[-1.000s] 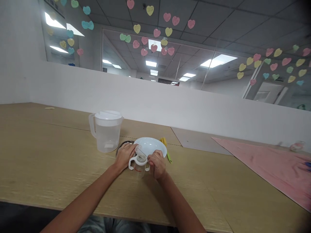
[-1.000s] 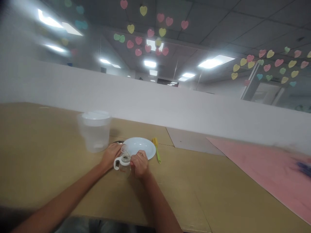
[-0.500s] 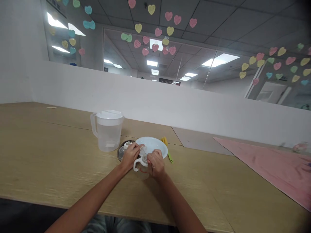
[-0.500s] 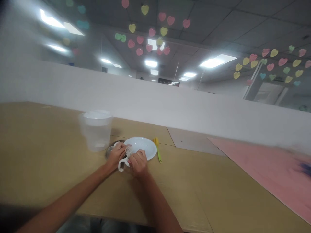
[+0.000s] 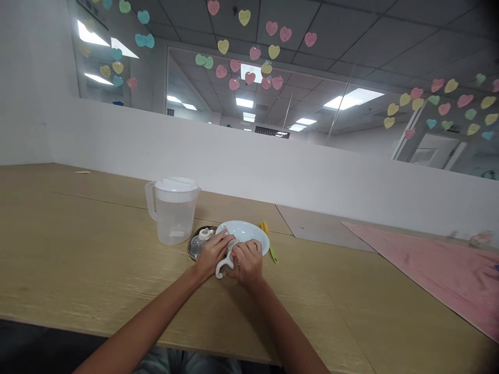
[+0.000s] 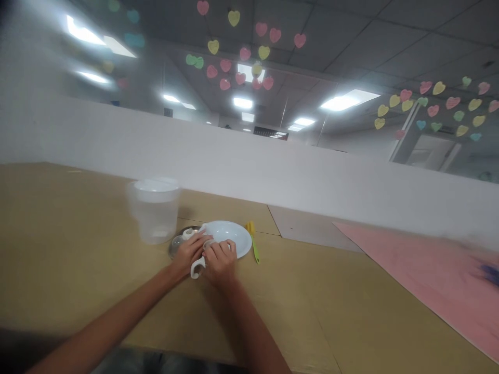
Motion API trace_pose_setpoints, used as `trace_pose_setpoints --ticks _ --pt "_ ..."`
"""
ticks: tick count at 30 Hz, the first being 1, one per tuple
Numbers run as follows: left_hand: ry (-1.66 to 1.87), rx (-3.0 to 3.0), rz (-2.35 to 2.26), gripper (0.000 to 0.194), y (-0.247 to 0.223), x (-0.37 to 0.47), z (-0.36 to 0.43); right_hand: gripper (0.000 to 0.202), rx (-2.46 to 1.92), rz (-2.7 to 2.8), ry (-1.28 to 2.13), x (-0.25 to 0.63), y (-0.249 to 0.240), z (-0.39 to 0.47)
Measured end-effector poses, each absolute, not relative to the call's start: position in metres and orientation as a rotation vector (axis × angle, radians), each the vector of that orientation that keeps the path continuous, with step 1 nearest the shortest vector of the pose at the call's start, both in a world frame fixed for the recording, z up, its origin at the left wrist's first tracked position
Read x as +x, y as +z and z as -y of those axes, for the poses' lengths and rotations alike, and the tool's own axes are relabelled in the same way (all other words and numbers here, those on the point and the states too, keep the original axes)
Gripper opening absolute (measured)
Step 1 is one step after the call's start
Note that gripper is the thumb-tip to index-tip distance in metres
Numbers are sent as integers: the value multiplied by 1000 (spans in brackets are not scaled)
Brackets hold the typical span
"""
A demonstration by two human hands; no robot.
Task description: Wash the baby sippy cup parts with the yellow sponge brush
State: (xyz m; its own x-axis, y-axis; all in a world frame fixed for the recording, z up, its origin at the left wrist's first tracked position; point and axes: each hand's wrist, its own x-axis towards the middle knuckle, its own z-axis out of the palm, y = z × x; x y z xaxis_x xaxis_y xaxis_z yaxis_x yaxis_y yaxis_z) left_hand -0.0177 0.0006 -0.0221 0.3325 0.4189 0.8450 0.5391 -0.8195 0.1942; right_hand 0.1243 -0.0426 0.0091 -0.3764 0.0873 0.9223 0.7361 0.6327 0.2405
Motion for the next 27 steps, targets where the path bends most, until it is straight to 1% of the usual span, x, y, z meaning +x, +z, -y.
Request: trace_pose_setpoints --ticks 4,8,10,14,19,21,24,27 --pt "-1500 -2518 933 34 -19 -19 2 27 -707 1872 -816 124 9 41" --pt "-1486 -2603 975 32 -19 -15 2 24 -706 1891 -792 126 12 43" --pt "-1456 -2653 987 30 -19 -12 2 25 -627 1903 -727 129 14 46" --pt "-1436 -2686 1021 29 -22 -9 1 40 -466 1910 -534 132 14 51" --pt "-1489 -2668 987 29 -24 -9 1 41 -530 1825 -365 128 13 50" --pt "-1514 -2650 982 29 -23 -8 2 48 -613 1805 -274 127 13 49" --pt "-1543 -2654 964 29 -22 -6 5 69 -707 1816 -158 126 12 47" --pt "-1570 -2652 918 28 -23 -5 5 77 -728 1888 -124 125 10 46"
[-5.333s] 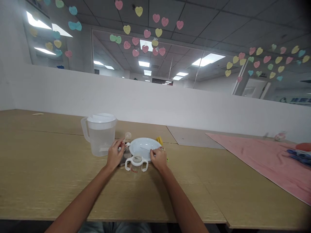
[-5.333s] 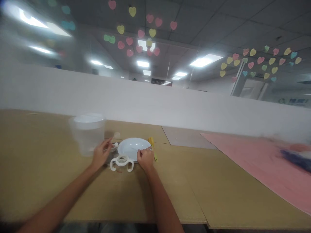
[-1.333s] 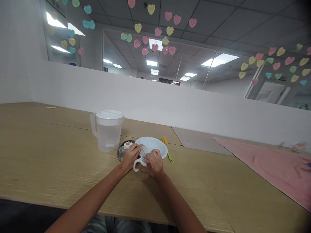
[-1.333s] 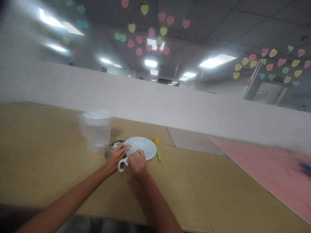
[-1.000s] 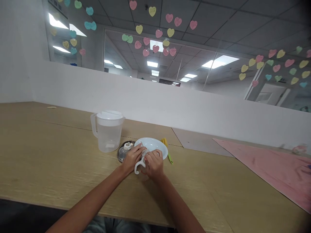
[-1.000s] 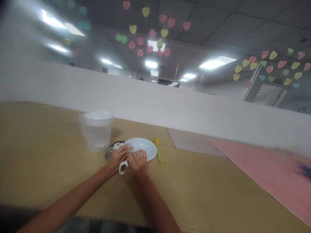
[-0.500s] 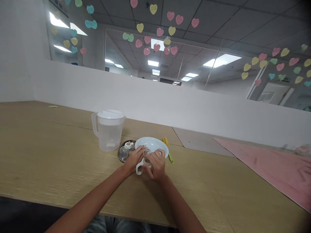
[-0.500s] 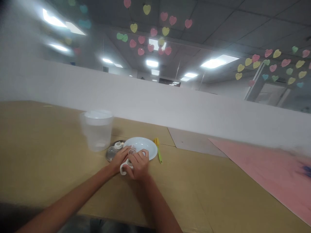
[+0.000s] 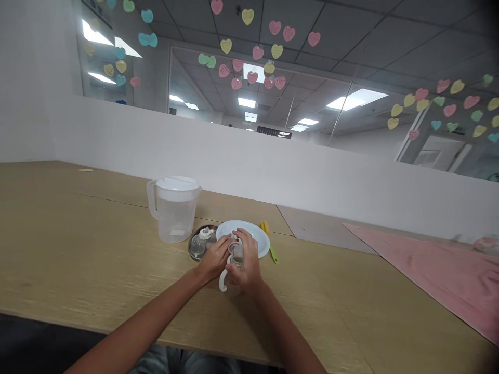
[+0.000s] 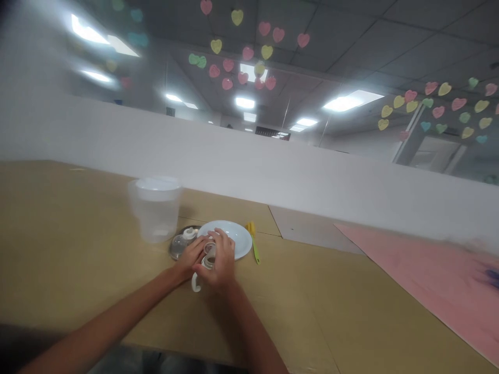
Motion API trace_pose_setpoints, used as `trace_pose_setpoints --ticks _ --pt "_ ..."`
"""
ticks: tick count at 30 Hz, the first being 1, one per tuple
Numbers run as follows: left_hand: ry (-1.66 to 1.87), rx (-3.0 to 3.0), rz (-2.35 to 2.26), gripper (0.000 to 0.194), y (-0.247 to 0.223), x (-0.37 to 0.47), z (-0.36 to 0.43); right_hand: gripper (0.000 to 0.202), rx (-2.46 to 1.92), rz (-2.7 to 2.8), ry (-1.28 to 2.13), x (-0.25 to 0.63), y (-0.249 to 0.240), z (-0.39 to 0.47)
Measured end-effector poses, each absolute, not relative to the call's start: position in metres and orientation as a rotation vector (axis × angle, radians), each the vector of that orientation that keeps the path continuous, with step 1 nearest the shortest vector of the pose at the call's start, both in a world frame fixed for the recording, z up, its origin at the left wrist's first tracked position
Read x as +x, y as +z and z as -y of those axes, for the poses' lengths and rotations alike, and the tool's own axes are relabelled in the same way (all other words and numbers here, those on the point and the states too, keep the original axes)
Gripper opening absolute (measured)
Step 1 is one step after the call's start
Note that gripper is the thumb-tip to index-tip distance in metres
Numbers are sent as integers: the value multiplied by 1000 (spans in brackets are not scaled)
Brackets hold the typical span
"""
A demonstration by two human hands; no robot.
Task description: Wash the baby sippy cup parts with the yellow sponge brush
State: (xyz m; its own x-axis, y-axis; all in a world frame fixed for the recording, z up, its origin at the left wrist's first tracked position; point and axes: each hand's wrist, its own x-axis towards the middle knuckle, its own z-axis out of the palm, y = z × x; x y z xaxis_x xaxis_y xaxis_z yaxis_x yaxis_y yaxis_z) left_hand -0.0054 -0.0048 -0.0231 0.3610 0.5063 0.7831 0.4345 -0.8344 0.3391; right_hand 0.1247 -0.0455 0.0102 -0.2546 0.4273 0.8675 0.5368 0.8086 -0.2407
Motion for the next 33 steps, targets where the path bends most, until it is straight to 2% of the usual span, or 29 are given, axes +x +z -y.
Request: trace_pose_setpoints --ticks 4,16,27,33 --pt "1533 2540 -866 29 -26 -6 3 77 -725 1938 -130 122 8 46" --pt "1518 2572 -928 33 -26 -10 5 59 -592 1927 18 123 8 49" --pt "1577 2599 -844 32 -18 -12 10 30 -661 1797 6 118 7 47" --pt "1570 2573 -910 32 -20 -14 5 3 -767 1636 -76 116 6 43"
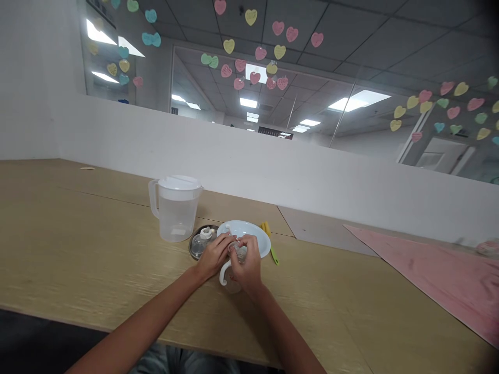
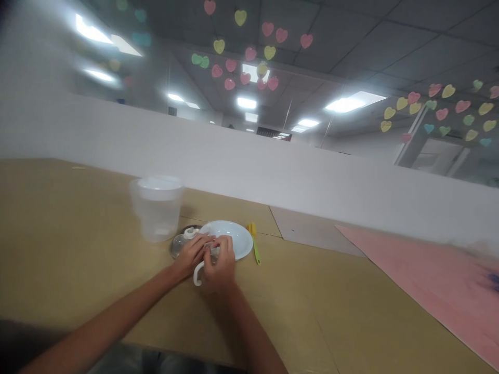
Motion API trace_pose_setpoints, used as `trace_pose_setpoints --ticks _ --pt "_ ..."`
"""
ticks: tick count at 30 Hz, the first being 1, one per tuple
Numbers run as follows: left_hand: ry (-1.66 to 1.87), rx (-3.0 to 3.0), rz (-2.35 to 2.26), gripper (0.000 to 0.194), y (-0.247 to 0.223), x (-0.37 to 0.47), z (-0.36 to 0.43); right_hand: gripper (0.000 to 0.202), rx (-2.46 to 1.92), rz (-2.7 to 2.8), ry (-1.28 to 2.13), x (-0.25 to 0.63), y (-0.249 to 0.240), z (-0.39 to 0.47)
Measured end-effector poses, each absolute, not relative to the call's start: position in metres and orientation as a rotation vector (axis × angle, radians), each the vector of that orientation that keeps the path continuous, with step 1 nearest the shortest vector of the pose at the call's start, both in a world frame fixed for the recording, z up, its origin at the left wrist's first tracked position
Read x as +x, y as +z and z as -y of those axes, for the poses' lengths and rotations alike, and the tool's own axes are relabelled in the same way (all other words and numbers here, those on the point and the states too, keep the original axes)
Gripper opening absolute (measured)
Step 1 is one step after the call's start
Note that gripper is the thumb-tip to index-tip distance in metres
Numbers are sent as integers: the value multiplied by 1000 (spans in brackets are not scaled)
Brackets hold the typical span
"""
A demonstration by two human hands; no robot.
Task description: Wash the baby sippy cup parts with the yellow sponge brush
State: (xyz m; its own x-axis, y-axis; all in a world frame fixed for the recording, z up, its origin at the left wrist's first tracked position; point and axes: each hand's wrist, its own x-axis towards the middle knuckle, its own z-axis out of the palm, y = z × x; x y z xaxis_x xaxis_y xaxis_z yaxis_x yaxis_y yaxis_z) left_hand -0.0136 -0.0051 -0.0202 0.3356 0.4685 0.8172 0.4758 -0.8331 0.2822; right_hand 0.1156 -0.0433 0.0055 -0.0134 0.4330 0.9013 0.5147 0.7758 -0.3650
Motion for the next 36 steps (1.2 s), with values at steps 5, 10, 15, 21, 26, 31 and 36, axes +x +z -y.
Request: trace_pose_setpoints --ticks 5,10,15,21,26,31,36 --pt "-1617 -2547 979 31 -23 -15 0 19 -884 1650 -293 119 9 42" --pt "-1660 -2597 965 30 -21 -11 2 18 -730 1708 -614 123 15 43" --pt "-1674 -2627 959 29 -20 -7 1 14 -571 1642 -778 125 17 45" --pt "-1739 -2584 961 29 -19 -9 -1 14 -503 1609 -756 127 17 46" --pt "-1822 -2508 984 30 -16 -10 4 3 -598 1709 -657 129 18 42" --pt "-1826 -2552 972 29 -16 -8 5 10 -594 1712 -599 129 16 39" --pt "-1785 -2587 937 28 -21 -6 -1 16 -539 1662 -734 128 14 43"
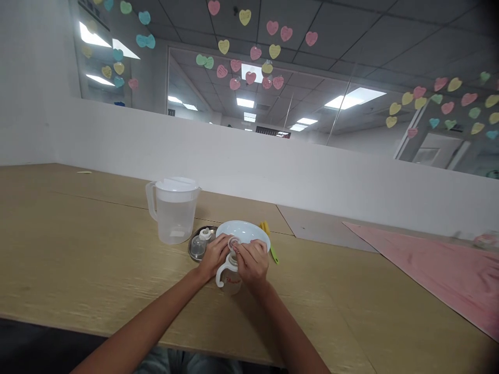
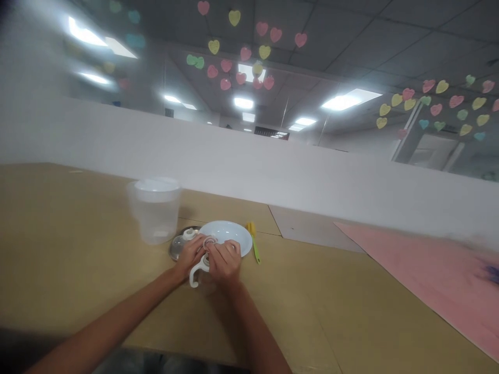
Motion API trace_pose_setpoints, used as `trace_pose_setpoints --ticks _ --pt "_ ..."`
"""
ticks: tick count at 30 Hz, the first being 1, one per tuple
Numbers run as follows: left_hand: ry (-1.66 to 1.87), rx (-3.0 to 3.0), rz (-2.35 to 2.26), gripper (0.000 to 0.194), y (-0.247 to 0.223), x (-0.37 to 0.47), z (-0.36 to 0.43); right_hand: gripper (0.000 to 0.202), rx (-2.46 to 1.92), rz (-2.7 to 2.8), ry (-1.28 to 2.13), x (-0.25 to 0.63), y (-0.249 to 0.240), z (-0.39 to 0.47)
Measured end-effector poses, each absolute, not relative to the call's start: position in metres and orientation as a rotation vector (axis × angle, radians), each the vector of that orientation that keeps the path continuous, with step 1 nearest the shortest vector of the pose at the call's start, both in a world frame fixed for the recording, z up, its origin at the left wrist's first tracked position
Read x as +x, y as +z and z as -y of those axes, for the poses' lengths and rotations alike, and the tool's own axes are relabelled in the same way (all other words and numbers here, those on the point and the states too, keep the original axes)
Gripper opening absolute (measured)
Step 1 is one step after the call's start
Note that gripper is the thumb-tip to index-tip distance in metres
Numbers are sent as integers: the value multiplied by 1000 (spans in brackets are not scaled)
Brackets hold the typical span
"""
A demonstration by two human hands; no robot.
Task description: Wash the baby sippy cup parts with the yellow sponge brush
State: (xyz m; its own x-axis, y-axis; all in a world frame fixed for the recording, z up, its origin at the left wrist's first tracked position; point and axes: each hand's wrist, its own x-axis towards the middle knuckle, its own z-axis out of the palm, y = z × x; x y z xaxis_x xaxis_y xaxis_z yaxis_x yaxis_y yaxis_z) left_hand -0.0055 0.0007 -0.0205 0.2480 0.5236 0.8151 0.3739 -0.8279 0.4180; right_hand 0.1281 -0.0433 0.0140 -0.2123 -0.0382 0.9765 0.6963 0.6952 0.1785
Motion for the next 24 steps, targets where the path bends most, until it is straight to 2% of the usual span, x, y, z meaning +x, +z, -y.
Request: trace_pose_setpoints --ticks 8,17,24 --pt "1643 2442 -836 31 -25 -5 -5 13 -395 1631 -845 134 13 49" --pt "1608 2464 -775 29 -24 -2 -3 16 -314 1594 -825 137 14 49" --pt "1549 2416 -893 28 -30 -3 -9 20 -284 1577 -810 140 18 52"
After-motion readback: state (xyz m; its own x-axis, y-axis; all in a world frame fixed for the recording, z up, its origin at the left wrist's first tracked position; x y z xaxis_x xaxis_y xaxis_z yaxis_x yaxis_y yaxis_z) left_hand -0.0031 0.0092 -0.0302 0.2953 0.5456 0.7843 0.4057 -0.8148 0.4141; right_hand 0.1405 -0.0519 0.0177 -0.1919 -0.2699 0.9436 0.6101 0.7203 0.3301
